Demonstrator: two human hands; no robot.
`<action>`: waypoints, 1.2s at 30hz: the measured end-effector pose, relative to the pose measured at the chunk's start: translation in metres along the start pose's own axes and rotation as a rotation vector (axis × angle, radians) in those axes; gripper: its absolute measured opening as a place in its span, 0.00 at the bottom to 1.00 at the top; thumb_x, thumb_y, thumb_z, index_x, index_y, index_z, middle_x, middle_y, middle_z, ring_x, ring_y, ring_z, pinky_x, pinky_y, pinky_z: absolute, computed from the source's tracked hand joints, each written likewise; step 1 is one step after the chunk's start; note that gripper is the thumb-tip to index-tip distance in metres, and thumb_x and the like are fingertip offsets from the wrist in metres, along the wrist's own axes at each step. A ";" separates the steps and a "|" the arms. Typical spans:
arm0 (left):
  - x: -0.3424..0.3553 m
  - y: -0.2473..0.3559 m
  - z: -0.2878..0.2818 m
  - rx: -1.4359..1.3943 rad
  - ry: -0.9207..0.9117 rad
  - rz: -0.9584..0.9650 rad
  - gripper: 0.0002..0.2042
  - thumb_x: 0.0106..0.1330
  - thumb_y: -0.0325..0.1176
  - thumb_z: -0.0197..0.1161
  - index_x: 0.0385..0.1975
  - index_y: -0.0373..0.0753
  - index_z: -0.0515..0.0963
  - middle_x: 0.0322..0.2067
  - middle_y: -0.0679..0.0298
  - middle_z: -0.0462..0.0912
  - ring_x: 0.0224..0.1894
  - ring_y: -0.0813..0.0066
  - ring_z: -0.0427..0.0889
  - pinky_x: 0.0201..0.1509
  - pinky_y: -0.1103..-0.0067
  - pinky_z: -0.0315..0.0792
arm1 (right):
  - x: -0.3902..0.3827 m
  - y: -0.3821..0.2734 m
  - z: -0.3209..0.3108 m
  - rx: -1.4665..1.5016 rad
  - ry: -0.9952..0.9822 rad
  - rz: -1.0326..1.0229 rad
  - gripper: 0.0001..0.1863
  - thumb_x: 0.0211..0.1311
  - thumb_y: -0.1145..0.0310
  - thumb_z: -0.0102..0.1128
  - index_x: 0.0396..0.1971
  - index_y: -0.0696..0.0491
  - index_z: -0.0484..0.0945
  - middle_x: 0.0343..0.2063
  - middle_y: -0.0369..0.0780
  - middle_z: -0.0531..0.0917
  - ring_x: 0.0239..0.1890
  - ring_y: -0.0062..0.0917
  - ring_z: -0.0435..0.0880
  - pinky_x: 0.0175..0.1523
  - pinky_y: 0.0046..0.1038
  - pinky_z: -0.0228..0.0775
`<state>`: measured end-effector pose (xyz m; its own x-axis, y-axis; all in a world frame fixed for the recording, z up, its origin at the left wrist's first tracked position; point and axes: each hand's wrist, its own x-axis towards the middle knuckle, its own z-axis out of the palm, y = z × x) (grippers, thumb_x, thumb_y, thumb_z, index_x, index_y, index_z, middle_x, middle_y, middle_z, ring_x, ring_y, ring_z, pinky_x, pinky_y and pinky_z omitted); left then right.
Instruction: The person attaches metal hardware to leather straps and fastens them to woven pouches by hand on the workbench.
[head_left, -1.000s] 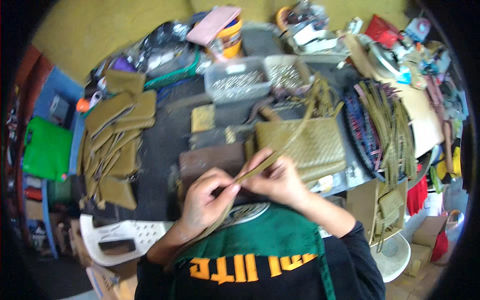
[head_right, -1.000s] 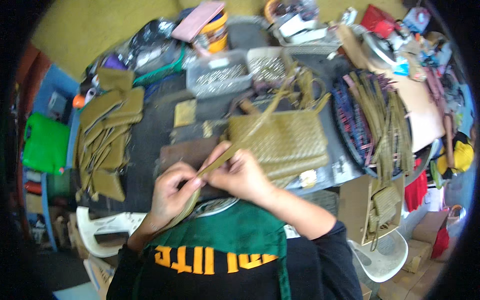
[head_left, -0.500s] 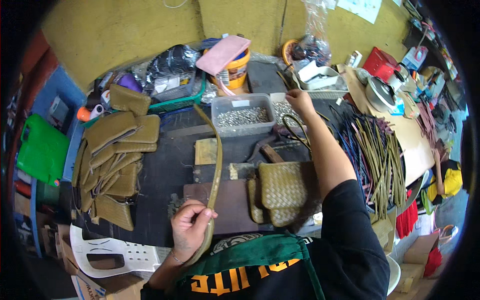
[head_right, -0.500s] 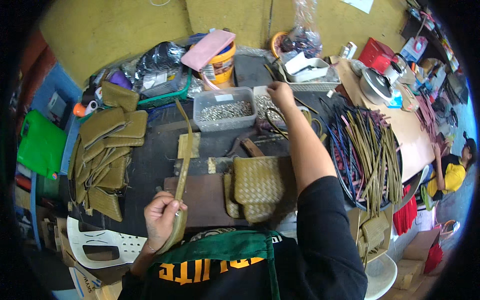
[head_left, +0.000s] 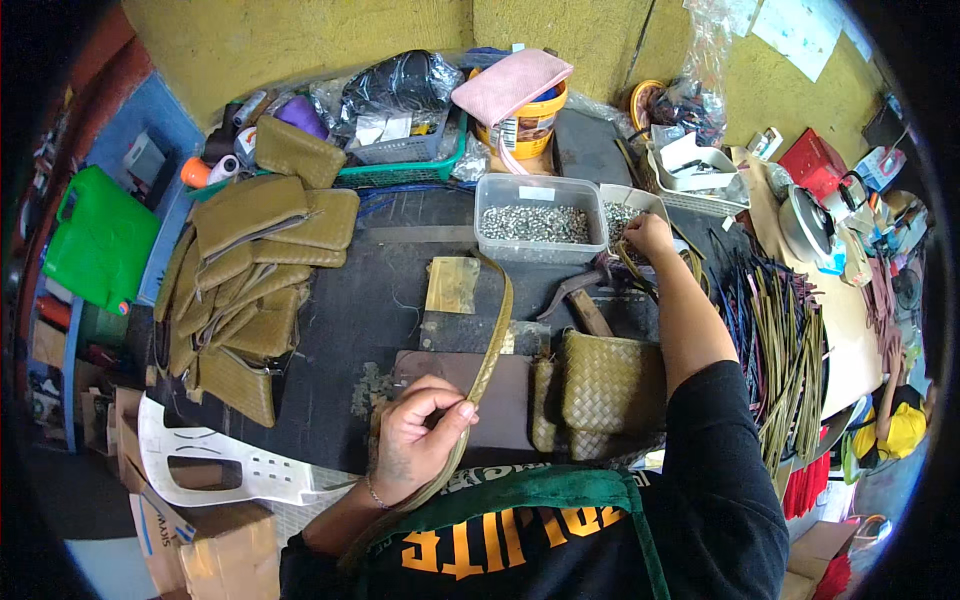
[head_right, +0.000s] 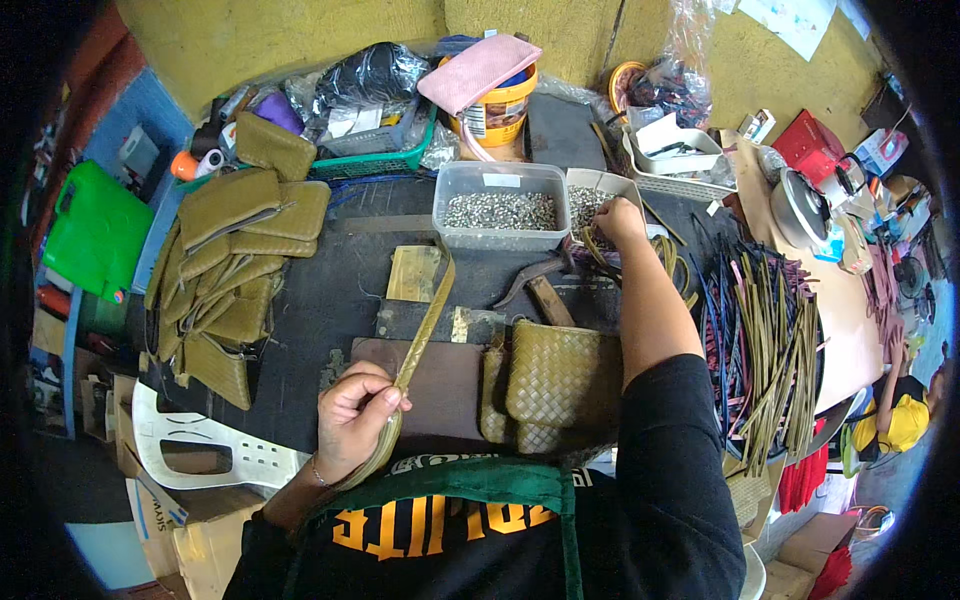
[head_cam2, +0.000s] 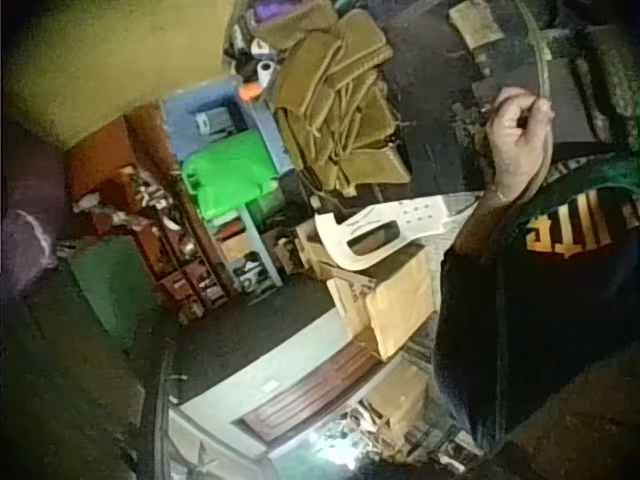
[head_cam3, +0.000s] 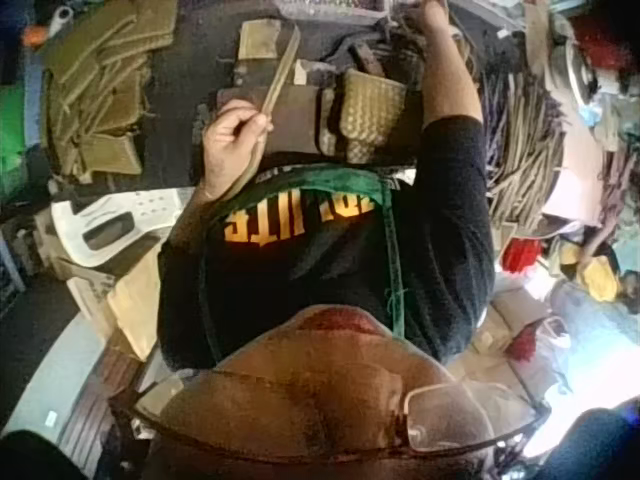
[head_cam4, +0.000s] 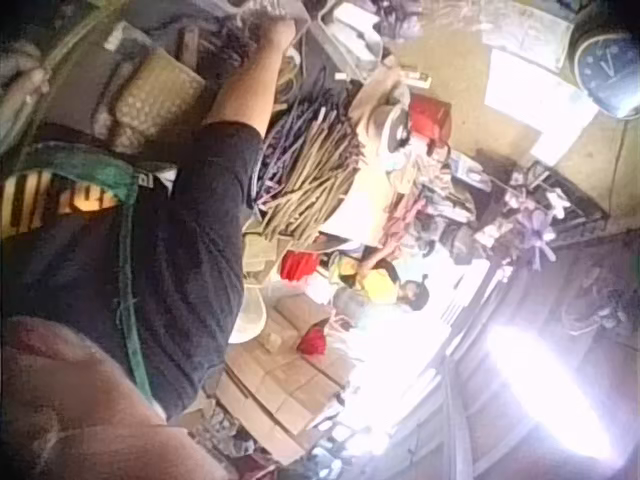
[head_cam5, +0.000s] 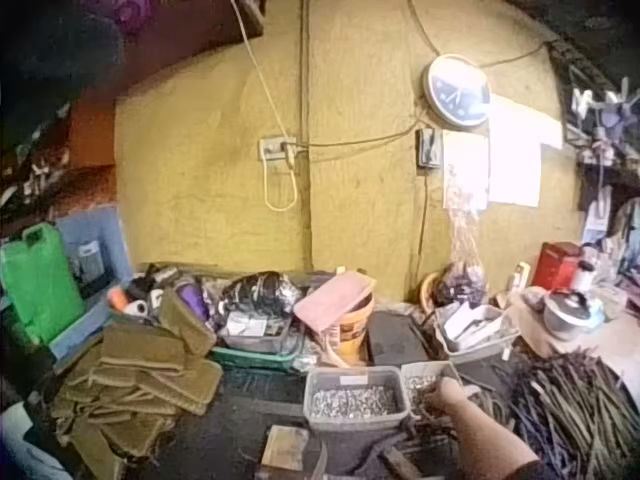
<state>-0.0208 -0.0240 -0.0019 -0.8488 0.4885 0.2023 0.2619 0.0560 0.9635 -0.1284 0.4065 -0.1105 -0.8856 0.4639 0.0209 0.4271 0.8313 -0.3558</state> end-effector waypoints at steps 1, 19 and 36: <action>-0.001 -0.002 0.000 0.008 0.002 -0.005 0.03 0.54 0.20 0.52 0.20 0.31 0.71 0.22 0.64 0.71 0.23 0.82 0.72 0.27 0.87 0.66 | -0.002 -0.004 0.002 -0.004 0.070 0.007 0.10 0.34 0.63 0.59 0.18 0.53 0.78 0.20 0.44 0.78 0.26 0.33 0.78 0.34 0.30 0.69; -0.007 0.004 0.005 0.014 0.031 0.007 0.04 0.53 0.22 0.55 0.19 0.32 0.72 0.19 0.65 0.71 0.23 0.82 0.70 0.26 0.87 0.64 | -0.085 -0.084 -0.073 1.112 0.003 -0.232 0.08 0.43 0.81 0.58 0.15 0.55 0.68 0.19 0.38 0.77 0.22 0.16 0.74 0.27 0.15 0.65; -0.020 0.014 0.016 0.292 -0.117 0.147 0.03 0.51 0.24 0.58 0.23 0.33 0.73 0.23 0.63 0.73 0.25 0.77 0.71 0.29 0.83 0.65 | -0.290 -0.156 -0.043 1.710 -0.675 -0.048 0.09 0.48 0.76 0.57 0.32 0.60 0.74 0.24 0.38 0.78 0.25 0.17 0.77 0.31 0.16 0.69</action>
<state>0.0076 -0.0195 0.0051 -0.7385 0.6053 0.2972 0.5117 0.2160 0.8315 0.0699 0.1554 -0.0212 -0.9880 -0.0942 -0.1223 0.1540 -0.5458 -0.8236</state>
